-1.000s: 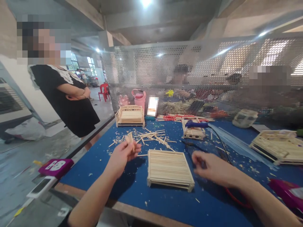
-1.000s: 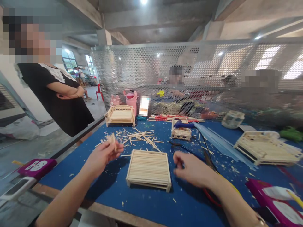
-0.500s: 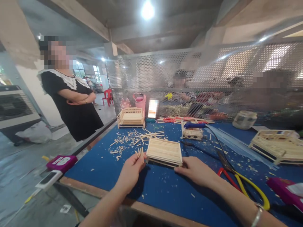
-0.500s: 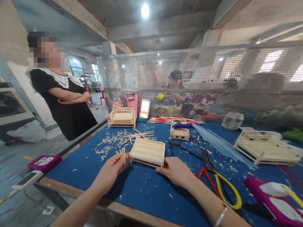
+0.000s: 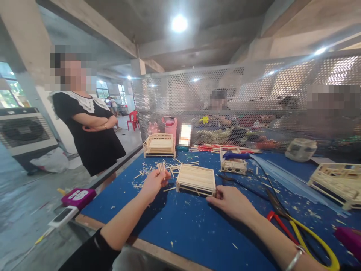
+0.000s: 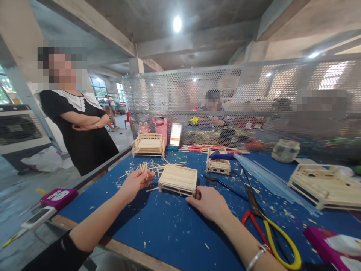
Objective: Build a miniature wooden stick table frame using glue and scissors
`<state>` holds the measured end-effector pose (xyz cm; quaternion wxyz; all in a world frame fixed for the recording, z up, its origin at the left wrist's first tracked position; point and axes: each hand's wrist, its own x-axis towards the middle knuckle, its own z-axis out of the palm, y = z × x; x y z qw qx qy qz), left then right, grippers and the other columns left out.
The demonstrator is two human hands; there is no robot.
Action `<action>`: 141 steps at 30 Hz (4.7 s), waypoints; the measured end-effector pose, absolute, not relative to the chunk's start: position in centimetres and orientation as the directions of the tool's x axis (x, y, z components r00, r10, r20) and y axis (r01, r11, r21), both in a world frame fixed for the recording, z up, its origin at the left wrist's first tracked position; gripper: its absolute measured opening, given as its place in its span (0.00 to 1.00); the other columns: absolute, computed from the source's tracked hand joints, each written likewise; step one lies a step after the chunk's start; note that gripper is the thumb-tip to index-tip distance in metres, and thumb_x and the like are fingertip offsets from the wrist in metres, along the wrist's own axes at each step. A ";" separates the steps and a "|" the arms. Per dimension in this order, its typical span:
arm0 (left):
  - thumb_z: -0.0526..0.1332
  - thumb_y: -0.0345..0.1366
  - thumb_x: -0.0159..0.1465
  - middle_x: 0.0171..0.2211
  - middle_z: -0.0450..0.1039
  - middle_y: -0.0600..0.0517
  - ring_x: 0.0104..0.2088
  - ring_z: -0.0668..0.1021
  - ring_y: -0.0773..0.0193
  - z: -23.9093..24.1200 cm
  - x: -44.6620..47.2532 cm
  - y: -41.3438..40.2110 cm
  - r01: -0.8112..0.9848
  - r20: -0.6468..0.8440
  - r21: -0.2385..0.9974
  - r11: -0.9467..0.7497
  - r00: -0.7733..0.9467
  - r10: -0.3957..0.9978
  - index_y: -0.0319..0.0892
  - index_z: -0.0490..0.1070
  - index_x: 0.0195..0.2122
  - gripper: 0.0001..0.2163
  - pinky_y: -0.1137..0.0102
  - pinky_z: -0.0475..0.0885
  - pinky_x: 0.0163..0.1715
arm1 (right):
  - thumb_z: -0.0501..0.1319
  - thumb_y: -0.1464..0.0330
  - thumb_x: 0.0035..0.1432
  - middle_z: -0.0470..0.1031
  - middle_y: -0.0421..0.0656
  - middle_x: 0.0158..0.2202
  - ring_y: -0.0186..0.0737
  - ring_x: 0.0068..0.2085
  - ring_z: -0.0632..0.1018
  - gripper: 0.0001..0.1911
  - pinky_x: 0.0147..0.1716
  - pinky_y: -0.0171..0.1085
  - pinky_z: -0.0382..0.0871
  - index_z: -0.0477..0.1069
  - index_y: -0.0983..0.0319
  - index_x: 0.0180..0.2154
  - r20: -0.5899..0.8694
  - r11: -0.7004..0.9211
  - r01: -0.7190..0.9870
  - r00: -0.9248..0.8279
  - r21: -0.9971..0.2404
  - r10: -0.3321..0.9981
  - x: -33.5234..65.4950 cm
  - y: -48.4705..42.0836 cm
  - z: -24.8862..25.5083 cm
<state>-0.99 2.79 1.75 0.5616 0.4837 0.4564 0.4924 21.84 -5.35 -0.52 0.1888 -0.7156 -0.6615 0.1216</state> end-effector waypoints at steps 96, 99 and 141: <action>0.72 0.45 0.39 0.27 0.74 0.52 0.27 0.76 0.71 0.8 6.0 -0.4 0.073 -0.273 0.936 0.344 0.769 0.579 0.36 0.73 0.28 0.20 0.78 0.68 0.26 | 0.57 0.59 0.51 0.73 0.43 0.27 0.40 0.32 0.73 0.14 0.33 0.37 0.67 0.73 0.63 0.31 0.341 0.273 0.401 0.106 -0.874 0.934 21.4 -6.8 -0.1; 0.72 0.45 0.38 0.27 0.74 0.52 0.27 0.76 0.71 0.5 6.1 -0.5 0.099 -0.291 0.932 0.350 0.781 0.553 0.36 0.73 0.26 0.20 0.78 0.68 0.25 | 0.59 0.61 0.50 0.70 0.41 0.23 0.37 0.29 0.70 0.13 0.31 0.36 0.64 0.73 0.63 0.24 0.306 0.258 0.405 0.055 -0.877 0.951 21.3 -6.8 0.1; 0.63 0.43 0.54 0.26 0.73 0.51 0.25 0.74 0.71 0.0 6.1 -0.8 0.269 -0.252 0.962 0.055 0.786 0.565 0.36 0.74 0.31 0.13 0.76 0.66 0.26 | 0.66 0.57 0.41 0.66 0.34 0.16 0.28 0.19 0.65 0.15 0.21 0.31 0.60 0.71 0.63 0.21 0.052 0.047 0.075 0.068 -0.996 0.996 20.2 -6.7 0.2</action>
